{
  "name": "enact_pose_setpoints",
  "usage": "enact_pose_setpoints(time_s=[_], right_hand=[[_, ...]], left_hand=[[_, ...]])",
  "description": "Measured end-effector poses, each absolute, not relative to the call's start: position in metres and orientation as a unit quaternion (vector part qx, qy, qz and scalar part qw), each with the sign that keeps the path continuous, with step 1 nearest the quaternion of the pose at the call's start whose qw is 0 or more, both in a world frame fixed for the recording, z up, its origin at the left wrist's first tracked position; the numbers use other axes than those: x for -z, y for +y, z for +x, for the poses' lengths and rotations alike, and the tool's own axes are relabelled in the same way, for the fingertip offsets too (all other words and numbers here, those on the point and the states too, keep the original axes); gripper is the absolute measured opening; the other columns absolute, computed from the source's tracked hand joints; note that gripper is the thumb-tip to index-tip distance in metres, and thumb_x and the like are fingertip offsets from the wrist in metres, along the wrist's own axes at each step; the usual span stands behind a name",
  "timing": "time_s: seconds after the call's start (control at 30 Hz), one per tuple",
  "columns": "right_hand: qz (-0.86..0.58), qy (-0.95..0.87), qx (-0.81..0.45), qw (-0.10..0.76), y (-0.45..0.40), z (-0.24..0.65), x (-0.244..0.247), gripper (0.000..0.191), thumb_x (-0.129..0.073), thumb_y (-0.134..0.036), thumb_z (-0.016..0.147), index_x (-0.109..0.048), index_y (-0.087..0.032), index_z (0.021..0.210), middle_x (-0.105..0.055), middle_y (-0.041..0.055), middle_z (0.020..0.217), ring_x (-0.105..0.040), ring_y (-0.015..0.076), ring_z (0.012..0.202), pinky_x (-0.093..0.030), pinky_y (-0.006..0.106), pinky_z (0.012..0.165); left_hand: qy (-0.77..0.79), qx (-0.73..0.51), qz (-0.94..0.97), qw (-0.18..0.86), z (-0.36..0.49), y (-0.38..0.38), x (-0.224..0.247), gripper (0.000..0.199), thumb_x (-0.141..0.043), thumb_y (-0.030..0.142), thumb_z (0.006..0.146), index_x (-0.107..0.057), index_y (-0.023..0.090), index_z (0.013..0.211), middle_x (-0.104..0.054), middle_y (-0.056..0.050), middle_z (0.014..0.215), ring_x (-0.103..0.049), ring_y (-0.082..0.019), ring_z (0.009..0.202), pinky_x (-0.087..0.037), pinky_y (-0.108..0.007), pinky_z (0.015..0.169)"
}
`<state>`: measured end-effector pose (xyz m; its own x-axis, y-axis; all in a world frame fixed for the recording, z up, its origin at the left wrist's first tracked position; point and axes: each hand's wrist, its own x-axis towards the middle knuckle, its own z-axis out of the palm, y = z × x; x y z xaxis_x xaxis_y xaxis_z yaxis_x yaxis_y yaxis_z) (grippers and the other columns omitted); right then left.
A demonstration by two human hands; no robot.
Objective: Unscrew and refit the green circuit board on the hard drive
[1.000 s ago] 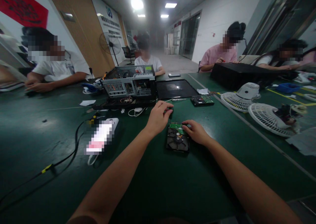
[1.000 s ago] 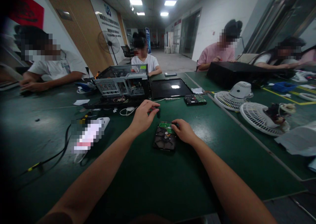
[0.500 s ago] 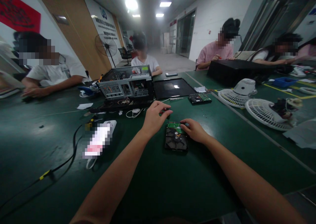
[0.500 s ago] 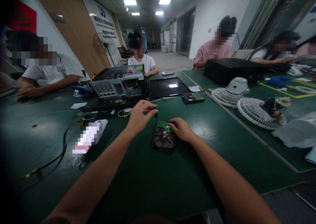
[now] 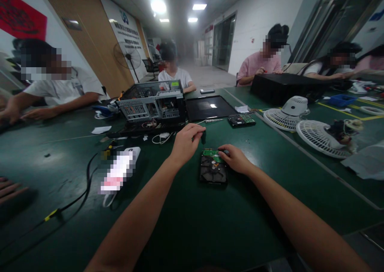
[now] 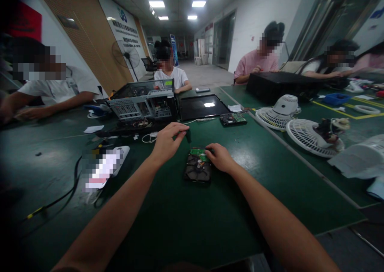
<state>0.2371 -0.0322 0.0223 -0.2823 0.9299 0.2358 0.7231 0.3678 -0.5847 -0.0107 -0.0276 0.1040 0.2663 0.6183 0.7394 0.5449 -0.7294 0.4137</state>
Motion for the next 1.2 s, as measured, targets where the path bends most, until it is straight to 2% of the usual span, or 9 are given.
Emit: enact_pose_setpoints(time_s=[0.27,0.5,0.7,0.87,1.1,1.2], right_hand=[[-0.535,-0.778,-0.189,0.270,-0.033,0.237,-0.023,0.029,-0.058,-0.037,0.097,-0.069,-0.021,0.118,-0.072,0.0087,0.117,-0.067,0.0206,0.099,-0.051,0.032,0.087],[-0.533,-0.771,-0.195,0.289,-0.031,0.238,-0.020,0.028,-0.058,-0.037,0.096,-0.069,-0.021,0.117,-0.072,0.0080,0.115,-0.068,0.0198,0.096,-0.052,0.032,0.088],[-0.542,-0.754,-0.188,0.322,-0.028,0.235,-0.012,0.022,-0.060,-0.035,0.095,-0.070,-0.024,0.110,-0.072,0.0068,0.112,-0.068,0.0189,0.091,-0.052,0.031,0.084],[-0.544,-0.741,-0.182,0.349,-0.026,0.235,-0.011,0.025,-0.061,-0.038,0.094,-0.070,-0.023,0.111,-0.071,0.0069,0.111,-0.064,0.0167,0.080,-0.052,0.032,0.078],[-0.541,-0.739,-0.259,0.307,-0.028,0.241,-0.020,0.038,-0.066,-0.040,0.090,-0.066,-0.022,0.124,-0.068,0.0091,0.119,-0.059,0.0112,0.066,-0.051,0.029,0.067],[-0.567,-0.723,-0.273,0.285,-0.031,0.242,-0.025,0.043,-0.069,-0.042,0.088,-0.065,-0.021,0.125,-0.071,0.0090,0.113,-0.060,0.0121,0.066,-0.050,0.027,0.064]], left_hand=[[0.371,-0.488,0.789,0.045,-0.010,-0.027,-0.102,0.020,-0.066,0.011,0.091,-0.071,0.022,0.107,-0.073,-0.005,0.112,-0.069,-0.020,0.106,-0.058,-0.037,0.093],[0.386,-0.513,0.762,0.084,-0.008,-0.024,-0.095,0.017,-0.073,0.017,0.089,-0.070,0.021,0.106,-0.074,-0.004,0.111,-0.071,-0.017,0.097,-0.062,-0.033,0.087],[0.384,-0.533,0.750,0.078,-0.008,-0.025,-0.095,0.016,-0.077,0.018,0.086,-0.068,0.019,0.099,-0.068,-0.005,0.108,-0.067,-0.018,0.099,-0.064,-0.032,0.081],[0.383,-0.538,0.747,0.081,-0.009,-0.026,-0.095,0.015,-0.075,0.014,0.086,-0.067,0.020,0.097,-0.062,-0.004,0.106,-0.064,-0.017,0.097,-0.063,-0.030,0.079],[0.413,-0.504,0.757,0.046,-0.014,-0.025,-0.099,0.015,-0.073,0.013,0.087,-0.070,0.022,0.099,-0.063,-0.004,0.103,-0.064,-0.017,0.093,-0.059,-0.031,0.077],[0.416,-0.491,0.765,0.037,-0.016,-0.025,-0.101,0.018,-0.070,0.010,0.088,-0.071,0.023,0.102,-0.065,-0.004,0.103,-0.065,-0.018,0.092,-0.057,-0.034,0.081]])
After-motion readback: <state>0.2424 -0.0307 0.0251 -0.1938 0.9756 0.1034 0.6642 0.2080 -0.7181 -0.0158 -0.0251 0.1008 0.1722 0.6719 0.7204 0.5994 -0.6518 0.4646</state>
